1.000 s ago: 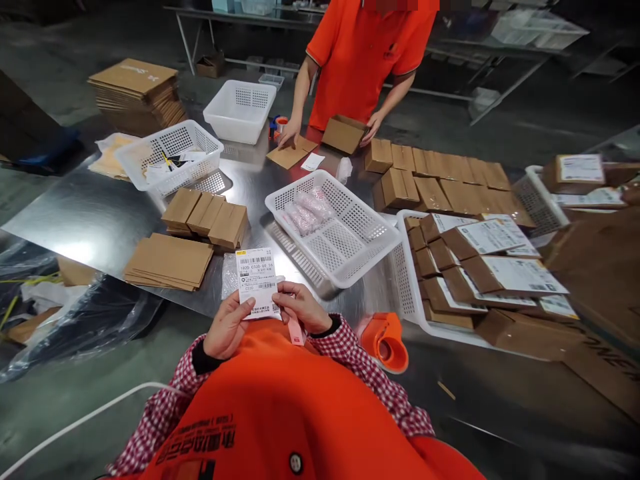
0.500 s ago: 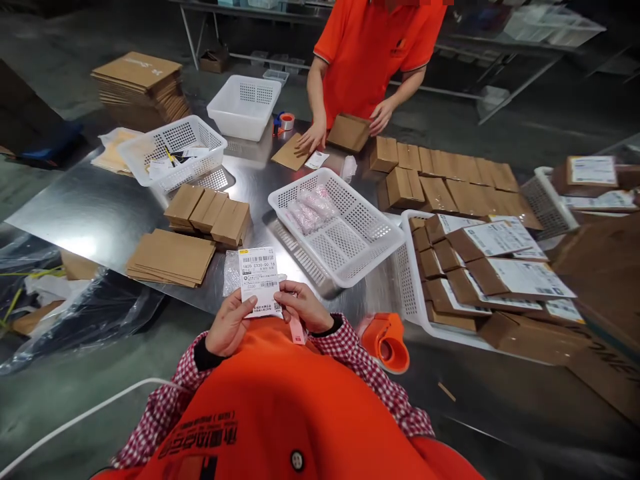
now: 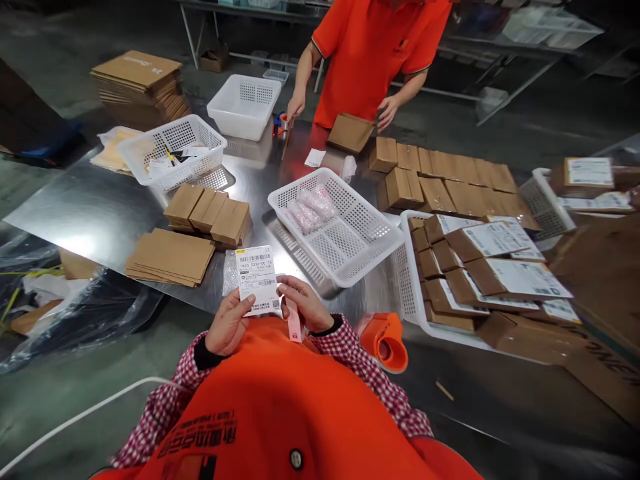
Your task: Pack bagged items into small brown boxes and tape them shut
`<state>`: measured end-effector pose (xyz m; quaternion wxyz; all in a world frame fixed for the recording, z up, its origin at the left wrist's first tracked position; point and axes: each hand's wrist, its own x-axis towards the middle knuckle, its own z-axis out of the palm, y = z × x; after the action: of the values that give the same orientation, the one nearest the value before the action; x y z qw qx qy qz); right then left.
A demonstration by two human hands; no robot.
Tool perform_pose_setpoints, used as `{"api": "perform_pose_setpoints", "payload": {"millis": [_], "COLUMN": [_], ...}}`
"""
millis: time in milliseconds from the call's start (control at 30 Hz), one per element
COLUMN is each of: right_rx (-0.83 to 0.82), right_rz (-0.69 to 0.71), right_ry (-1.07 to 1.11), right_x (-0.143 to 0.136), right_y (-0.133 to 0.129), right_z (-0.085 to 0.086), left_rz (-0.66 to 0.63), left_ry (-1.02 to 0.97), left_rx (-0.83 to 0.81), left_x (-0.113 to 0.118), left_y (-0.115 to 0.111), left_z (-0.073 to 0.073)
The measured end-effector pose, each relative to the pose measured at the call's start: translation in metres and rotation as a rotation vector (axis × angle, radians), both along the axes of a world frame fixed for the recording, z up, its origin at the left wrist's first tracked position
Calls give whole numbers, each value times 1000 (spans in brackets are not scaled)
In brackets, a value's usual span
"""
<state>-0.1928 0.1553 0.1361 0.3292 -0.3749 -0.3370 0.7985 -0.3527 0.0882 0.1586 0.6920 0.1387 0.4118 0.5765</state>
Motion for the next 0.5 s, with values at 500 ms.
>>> {"api": "perform_pose_setpoints", "payload": {"millis": [500], "right_rx": [-139], "right_rz": [-439], "right_ry": [299], "right_x": [8], "right_y": [0], "right_z": [-3], "left_rz": [136], "left_ry": [158], "left_rx": [-64], "left_x": [-13], "left_y": [-6], "left_z": [-12]}}
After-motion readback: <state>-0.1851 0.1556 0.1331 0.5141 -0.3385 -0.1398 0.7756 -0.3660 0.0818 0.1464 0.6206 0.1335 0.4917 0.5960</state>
